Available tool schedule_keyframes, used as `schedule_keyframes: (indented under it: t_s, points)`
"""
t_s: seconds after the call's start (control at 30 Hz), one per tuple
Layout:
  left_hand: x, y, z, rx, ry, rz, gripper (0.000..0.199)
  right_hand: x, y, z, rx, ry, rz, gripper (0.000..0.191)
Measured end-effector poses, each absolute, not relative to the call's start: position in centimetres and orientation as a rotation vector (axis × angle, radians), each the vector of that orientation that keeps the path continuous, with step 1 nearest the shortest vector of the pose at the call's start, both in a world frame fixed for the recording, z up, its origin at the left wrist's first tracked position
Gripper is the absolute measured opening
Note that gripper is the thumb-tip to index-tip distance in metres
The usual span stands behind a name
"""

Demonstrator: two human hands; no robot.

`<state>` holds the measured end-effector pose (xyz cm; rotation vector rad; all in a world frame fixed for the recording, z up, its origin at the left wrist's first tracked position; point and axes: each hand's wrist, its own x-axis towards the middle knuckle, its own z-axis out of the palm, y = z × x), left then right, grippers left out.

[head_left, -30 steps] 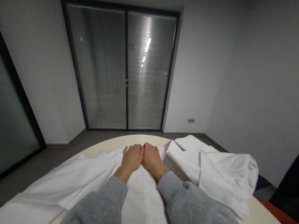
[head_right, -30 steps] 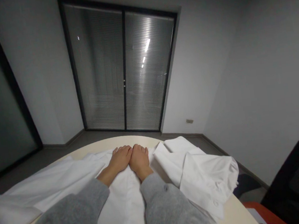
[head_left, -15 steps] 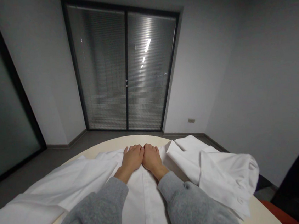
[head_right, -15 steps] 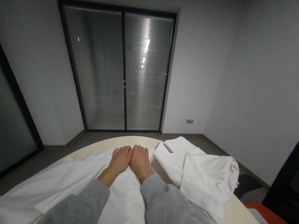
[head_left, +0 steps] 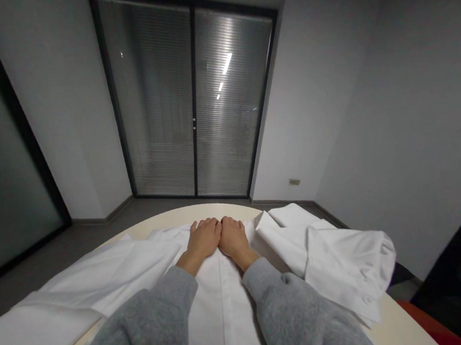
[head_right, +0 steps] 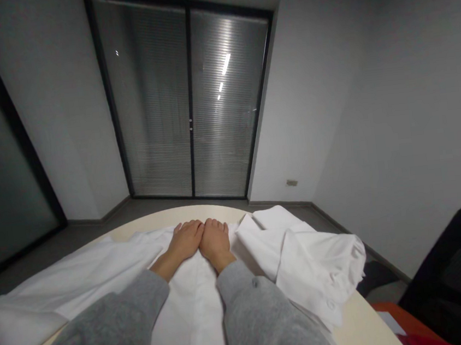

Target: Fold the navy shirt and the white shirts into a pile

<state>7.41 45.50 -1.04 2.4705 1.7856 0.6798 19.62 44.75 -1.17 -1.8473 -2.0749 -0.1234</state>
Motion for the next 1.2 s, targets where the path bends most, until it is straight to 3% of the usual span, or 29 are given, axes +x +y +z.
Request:
schedule_keyframes:
  t_s: [1.2]
  points:
    - [7.49, 45.34, -0.83, 2.441, 1.785, 0.675, 0.039, 19.61, 44.4, -0.72, -1.837, -2.087, -0.09, 0.034]
